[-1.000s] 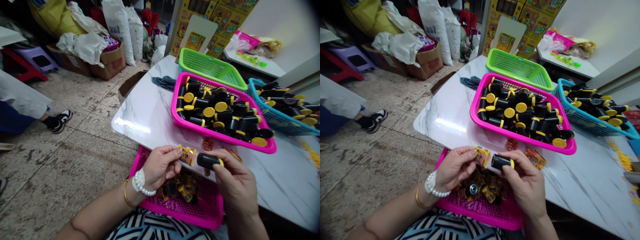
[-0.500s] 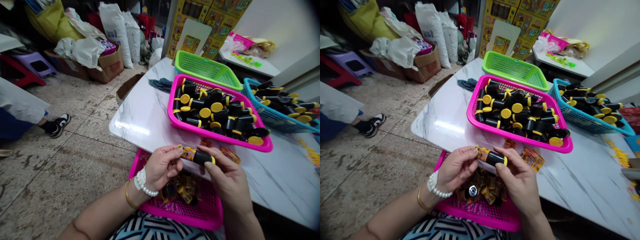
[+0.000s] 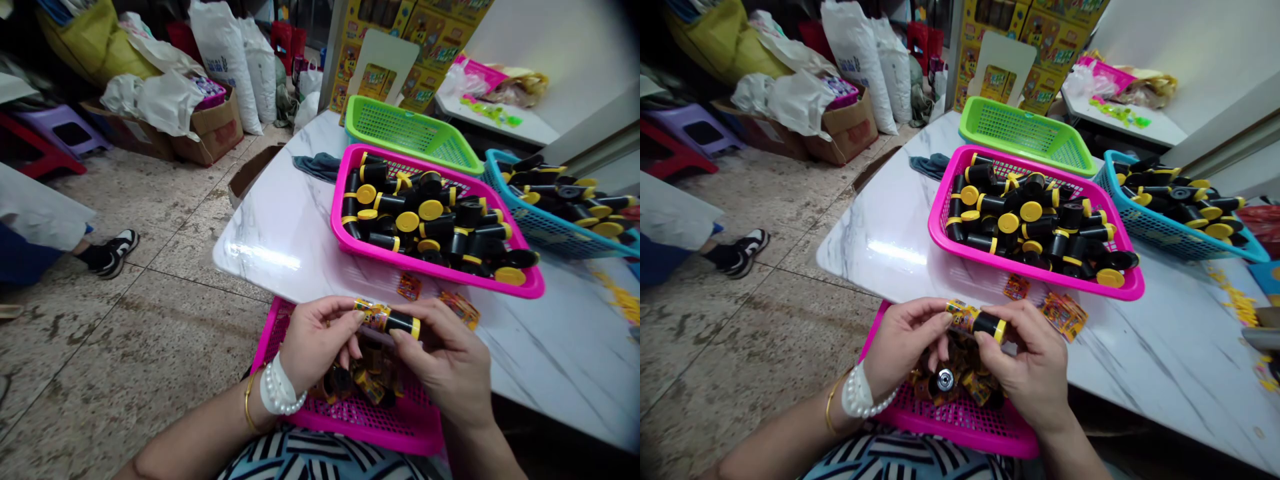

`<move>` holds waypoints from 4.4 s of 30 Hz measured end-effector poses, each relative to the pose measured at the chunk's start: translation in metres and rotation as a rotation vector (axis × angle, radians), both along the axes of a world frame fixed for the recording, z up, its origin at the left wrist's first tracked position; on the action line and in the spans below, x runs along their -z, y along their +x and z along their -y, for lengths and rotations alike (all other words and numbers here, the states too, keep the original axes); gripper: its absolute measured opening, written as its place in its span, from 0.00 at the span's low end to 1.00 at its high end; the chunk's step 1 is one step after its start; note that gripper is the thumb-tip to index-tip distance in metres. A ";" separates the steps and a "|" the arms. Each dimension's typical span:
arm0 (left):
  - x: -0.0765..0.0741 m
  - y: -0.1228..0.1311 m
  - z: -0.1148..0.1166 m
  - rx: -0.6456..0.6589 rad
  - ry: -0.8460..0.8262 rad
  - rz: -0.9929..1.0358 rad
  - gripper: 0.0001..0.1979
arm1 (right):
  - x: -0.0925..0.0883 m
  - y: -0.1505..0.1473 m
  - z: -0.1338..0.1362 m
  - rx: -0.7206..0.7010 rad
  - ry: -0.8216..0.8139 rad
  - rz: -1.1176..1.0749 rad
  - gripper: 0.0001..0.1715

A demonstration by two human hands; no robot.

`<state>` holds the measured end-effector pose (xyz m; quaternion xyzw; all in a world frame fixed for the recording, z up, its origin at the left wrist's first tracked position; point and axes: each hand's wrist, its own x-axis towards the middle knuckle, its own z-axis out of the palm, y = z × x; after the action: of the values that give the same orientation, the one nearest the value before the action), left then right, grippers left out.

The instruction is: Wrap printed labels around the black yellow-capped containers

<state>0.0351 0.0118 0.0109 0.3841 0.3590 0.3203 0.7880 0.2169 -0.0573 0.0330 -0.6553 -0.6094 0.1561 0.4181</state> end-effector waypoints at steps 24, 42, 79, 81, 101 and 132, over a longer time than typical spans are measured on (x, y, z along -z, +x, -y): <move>-0.007 0.083 -0.098 0.972 0.347 -0.098 0.12 | 0.034 0.039 0.006 0.028 0.201 0.240 0.32; 0.003 0.087 -0.088 0.837 0.429 -0.077 0.16 | 0.037 0.038 0.015 0.106 0.246 0.267 0.29; -0.005 0.102 -0.072 0.850 0.874 -0.072 0.08 | 0.043 0.039 0.036 0.336 0.022 -0.502 0.19; -0.005 0.105 -0.074 0.912 0.685 -0.106 0.12 | 0.043 0.038 0.035 0.345 0.025 -0.621 0.19; 0.006 0.120 -0.091 1.176 0.026 0.062 0.23 | 0.046 0.038 0.037 0.282 0.230 -0.455 0.12; 0.002 0.106 -0.075 1.231 0.247 -0.087 0.19 | 0.029 0.046 0.046 0.281 0.046 -0.508 0.13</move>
<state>0.1407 0.0864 0.0090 0.6213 0.0642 -0.1691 0.7624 0.2631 -0.1028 0.0044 -0.6636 -0.3917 0.2421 0.5897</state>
